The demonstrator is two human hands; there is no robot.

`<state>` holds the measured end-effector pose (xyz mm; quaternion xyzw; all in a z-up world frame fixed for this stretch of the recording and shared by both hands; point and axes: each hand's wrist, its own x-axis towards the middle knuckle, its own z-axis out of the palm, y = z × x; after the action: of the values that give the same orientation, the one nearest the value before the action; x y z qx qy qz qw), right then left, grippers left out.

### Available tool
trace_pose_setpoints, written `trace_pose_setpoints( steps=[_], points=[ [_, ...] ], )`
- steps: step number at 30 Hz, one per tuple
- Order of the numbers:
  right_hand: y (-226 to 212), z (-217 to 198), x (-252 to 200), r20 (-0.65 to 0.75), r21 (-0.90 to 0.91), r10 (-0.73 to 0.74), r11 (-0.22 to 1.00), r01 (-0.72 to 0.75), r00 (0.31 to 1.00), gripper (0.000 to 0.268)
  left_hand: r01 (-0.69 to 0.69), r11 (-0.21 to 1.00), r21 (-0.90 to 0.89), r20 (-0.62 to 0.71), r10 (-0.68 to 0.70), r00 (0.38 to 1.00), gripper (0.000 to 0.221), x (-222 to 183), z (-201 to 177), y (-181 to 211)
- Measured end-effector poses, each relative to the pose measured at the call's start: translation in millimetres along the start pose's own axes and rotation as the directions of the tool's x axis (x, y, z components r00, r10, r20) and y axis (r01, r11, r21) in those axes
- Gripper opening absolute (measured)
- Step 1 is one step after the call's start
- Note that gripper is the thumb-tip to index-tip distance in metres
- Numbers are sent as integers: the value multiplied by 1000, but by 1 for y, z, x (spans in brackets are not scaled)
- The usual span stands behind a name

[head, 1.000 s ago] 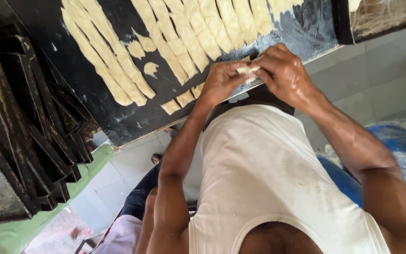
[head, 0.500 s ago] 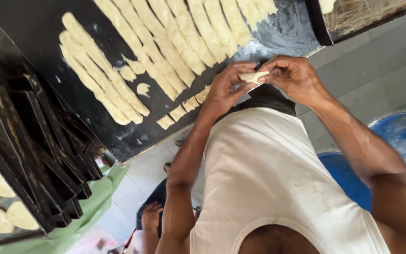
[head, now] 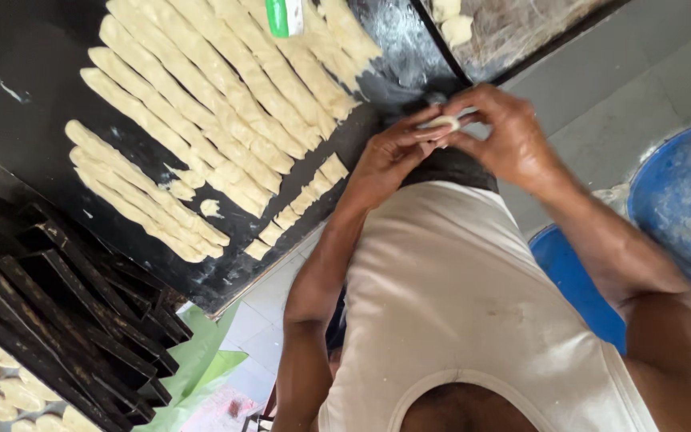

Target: The person spreads a large mass of dough on a work table, flattens it by hand, and uses a scraper to cut the dough into long strips. They then cut the strips into small pieces and fold each piece individually, placing them on baking trays.

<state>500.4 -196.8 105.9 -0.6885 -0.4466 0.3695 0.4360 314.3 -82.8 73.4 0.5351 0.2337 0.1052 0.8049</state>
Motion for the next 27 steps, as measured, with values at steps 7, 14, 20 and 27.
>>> trace_pose_setpoints(
  steps=[7, 14, 20, 27],
  points=[
    [67, -78, 75, 107, -214, -132, 965, 152, 986, 6, -88, 694, 715, -395, 504, 768, 32, -16, -54, 28],
    [19, -41, 72, 60, -611, -264, 753, 245, 963, 5, 74, 357, 931, -235, 430, 872, 33, -103, -82, -16],
    [28, 82, 58, 227, -427, -491, 726, 539, 841, 17, 120, 575, 809, -421, 426, 801, 33, -104, -82, -55],
    [31, 147, 72, 276, -463, -499, 680, 568, 822, 18, 6, 999, -49, -702, -39, 711, 40, -122, -102, -67]
  ],
)
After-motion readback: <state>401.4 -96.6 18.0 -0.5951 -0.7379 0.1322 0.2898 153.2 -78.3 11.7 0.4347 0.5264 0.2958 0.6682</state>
